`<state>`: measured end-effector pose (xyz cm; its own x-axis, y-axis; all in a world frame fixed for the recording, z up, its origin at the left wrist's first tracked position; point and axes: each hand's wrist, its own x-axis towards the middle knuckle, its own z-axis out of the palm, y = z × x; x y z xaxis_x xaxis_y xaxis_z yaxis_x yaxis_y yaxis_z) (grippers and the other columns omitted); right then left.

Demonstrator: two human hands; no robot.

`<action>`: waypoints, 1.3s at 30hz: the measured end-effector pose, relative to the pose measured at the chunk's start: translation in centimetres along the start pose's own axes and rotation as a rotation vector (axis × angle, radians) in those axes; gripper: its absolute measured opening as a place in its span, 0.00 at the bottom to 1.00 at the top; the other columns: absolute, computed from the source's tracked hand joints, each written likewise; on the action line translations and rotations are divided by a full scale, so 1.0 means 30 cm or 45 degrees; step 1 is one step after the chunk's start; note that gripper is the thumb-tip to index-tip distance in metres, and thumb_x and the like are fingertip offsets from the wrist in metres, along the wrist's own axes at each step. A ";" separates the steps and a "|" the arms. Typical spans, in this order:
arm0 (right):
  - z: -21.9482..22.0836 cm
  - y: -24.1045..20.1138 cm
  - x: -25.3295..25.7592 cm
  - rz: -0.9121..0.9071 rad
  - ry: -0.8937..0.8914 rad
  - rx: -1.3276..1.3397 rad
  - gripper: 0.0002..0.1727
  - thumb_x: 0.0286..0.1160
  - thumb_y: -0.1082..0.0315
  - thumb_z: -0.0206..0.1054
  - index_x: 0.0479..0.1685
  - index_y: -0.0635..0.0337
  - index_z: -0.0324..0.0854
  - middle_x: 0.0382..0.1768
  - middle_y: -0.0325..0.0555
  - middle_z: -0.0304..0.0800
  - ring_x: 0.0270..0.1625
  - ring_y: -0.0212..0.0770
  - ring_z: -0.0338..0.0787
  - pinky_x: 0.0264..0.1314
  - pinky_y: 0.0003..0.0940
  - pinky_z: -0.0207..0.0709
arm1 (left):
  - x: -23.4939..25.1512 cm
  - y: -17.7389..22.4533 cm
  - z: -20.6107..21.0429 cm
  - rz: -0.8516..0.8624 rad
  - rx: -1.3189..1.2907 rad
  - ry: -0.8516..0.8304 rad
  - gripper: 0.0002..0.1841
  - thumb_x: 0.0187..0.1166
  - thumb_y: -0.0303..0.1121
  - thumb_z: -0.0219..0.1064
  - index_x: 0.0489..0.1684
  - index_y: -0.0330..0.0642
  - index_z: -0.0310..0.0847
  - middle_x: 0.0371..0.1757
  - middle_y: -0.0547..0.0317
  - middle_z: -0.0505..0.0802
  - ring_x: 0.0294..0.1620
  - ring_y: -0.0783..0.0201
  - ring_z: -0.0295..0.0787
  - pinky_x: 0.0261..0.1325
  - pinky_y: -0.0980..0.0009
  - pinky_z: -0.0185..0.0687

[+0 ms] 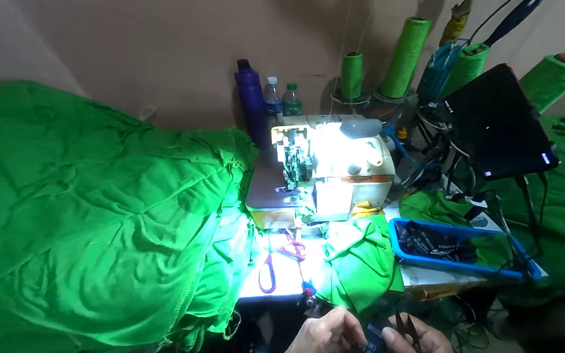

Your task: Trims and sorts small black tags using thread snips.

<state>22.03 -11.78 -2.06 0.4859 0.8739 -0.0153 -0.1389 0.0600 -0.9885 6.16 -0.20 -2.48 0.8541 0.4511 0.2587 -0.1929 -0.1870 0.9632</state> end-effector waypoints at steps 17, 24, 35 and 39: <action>0.084 0.020 0.078 -0.053 -0.121 -0.118 0.09 0.70 0.72 0.65 0.29 0.44 0.80 0.15 0.17 0.74 0.14 0.12 0.66 0.15 0.09 0.60 | -0.070 -0.030 -0.106 0.089 -0.148 -0.076 0.18 0.70 0.14 0.65 0.60 0.21 0.81 0.54 0.53 0.90 0.43 0.84 0.84 0.47 0.87 0.81; 0.080 0.024 0.073 -0.039 -0.151 -0.155 0.09 0.74 0.72 0.62 0.31 0.44 0.81 0.16 0.16 0.74 0.15 0.11 0.66 0.16 0.08 0.60 | -0.075 -0.035 -0.110 0.063 -0.146 -0.036 0.19 0.68 0.13 0.66 0.59 0.21 0.83 0.55 0.52 0.90 0.45 0.82 0.85 0.47 0.86 0.82; 0.003 0.062 -0.036 0.147 -0.520 -0.367 0.07 0.88 0.68 0.49 0.50 0.56 0.71 0.25 0.20 0.69 0.23 0.13 0.67 0.26 0.11 0.63 | -0.067 -0.044 -0.132 -0.063 -0.104 0.039 0.20 0.66 0.13 0.65 0.60 0.23 0.83 0.58 0.56 0.88 0.43 0.85 0.83 0.47 0.88 0.81; 0.021 0.072 -0.033 0.195 -0.522 -0.277 0.03 0.86 0.68 0.53 0.50 0.54 0.69 0.23 0.19 0.70 0.22 0.13 0.68 0.24 0.11 0.64 | -0.066 -0.041 -0.119 -0.106 -0.092 -0.010 0.21 0.67 0.14 0.64 0.62 0.23 0.83 0.60 0.52 0.87 0.44 0.83 0.83 0.46 0.88 0.81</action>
<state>20.71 -12.20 -4.07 0.0876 0.9854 -0.1458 0.0223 -0.1482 -0.9887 2.99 2.27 -3.91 0.8722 0.4557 0.1775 -0.1556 -0.0856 0.9841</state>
